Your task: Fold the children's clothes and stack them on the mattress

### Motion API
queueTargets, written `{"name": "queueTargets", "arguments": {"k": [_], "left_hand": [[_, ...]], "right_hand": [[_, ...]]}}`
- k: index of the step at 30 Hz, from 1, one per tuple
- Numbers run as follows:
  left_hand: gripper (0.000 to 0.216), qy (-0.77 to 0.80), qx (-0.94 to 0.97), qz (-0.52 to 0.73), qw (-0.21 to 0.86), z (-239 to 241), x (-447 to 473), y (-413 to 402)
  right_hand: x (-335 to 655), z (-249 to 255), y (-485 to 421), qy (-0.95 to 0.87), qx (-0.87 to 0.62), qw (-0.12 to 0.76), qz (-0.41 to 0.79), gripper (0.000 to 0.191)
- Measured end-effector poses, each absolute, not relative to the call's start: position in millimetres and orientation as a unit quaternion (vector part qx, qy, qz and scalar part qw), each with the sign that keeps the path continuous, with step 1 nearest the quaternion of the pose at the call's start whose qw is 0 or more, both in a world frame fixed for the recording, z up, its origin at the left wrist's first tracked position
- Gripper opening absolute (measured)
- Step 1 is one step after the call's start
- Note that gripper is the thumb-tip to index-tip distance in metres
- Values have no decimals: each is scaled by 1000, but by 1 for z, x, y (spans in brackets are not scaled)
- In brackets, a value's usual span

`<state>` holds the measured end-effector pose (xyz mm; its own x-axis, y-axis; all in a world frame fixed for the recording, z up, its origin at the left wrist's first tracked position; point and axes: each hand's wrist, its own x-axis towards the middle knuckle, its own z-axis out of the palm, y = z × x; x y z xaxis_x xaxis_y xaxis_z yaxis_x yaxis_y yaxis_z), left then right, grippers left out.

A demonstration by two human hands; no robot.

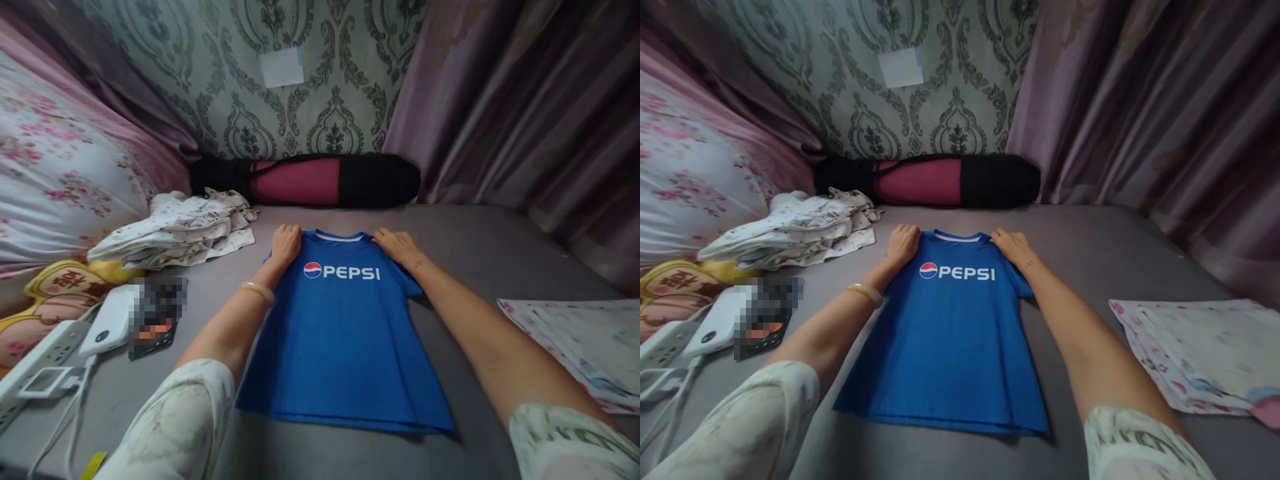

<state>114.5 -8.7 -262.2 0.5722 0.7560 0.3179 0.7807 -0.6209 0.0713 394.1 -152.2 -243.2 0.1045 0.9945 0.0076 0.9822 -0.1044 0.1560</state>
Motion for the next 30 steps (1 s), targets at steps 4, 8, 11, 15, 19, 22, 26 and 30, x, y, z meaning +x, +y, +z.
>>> {"name": "queueTargets", "arguments": {"k": [4,8,11,15,19,22,26,30], "left_hand": [[25,-449,-883,-117,-72,-270,119,4],[27,-472,-862,-94,-159,-269,123,15],[33,-449,-860,-102,-221,-266,129,20],[32,-417,-861,-126,-263,-268,138,22],[29,-449,-850,-139,-238,-276,146,19],[28,-464,-847,-147,-213,-281,150,18],[30,-469,-851,-138,-190,-279,151,17],[47,-490,-844,-73,-207,-261,134,18]], "right_hand": [[397,-249,-145,661,749,32,7,31],[397,-253,-136,635,770,-40,-54,30],[395,-252,-127,629,769,-64,-94,32],[390,-253,-118,618,778,-66,-93,31],[385,-255,-118,602,792,-60,-88,29],[380,-256,-118,586,804,-56,-87,31],[381,-255,-117,577,809,-60,-92,32],[403,-248,-126,560,811,-83,-149,43]]}}
